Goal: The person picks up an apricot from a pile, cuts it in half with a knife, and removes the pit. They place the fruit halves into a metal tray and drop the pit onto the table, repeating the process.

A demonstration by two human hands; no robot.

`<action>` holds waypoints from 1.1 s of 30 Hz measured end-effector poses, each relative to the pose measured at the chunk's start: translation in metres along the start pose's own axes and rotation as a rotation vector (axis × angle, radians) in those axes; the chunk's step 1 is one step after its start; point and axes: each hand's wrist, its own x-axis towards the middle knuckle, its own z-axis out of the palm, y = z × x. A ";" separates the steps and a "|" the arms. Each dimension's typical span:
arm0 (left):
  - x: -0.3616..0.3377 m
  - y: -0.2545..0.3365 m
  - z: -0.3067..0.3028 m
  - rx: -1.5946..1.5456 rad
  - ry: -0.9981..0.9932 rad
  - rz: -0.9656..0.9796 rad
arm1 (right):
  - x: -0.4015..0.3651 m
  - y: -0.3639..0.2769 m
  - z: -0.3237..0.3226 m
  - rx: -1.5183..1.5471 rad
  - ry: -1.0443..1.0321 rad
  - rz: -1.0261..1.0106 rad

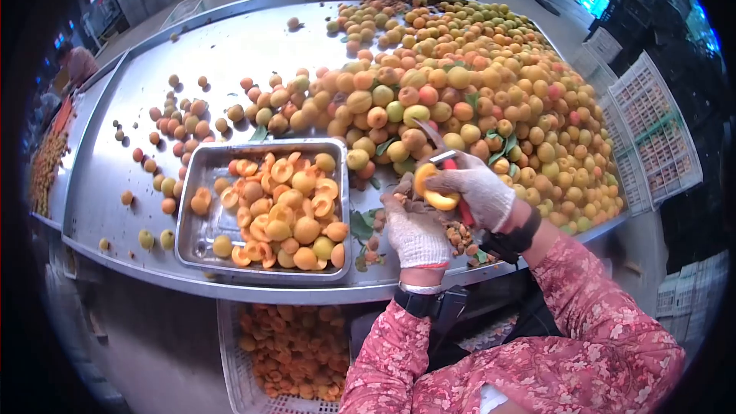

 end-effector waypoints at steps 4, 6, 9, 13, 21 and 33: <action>0.009 -0.006 -0.047 0.592 -0.212 0.086 | 0.022 -0.013 0.045 -0.155 -0.265 -0.230; 0.010 0.000 -0.055 0.853 -0.217 0.335 | 0.011 -0.039 0.067 -0.324 -0.305 -0.137; 0.010 -0.004 -0.030 0.305 -0.052 0.088 | 0.028 -0.036 0.063 -0.367 -0.303 -0.308; 0.007 -0.004 -0.014 0.454 -0.012 0.184 | 0.006 -0.050 0.002 -0.439 -0.051 -0.256; 0.000 -0.012 -0.008 0.434 0.014 0.093 | -0.024 -0.028 -0.109 -1.095 0.393 -0.288; 0.011 -0.020 -0.026 0.405 -0.149 -0.069 | 0.034 0.003 -0.110 -1.567 0.424 -0.241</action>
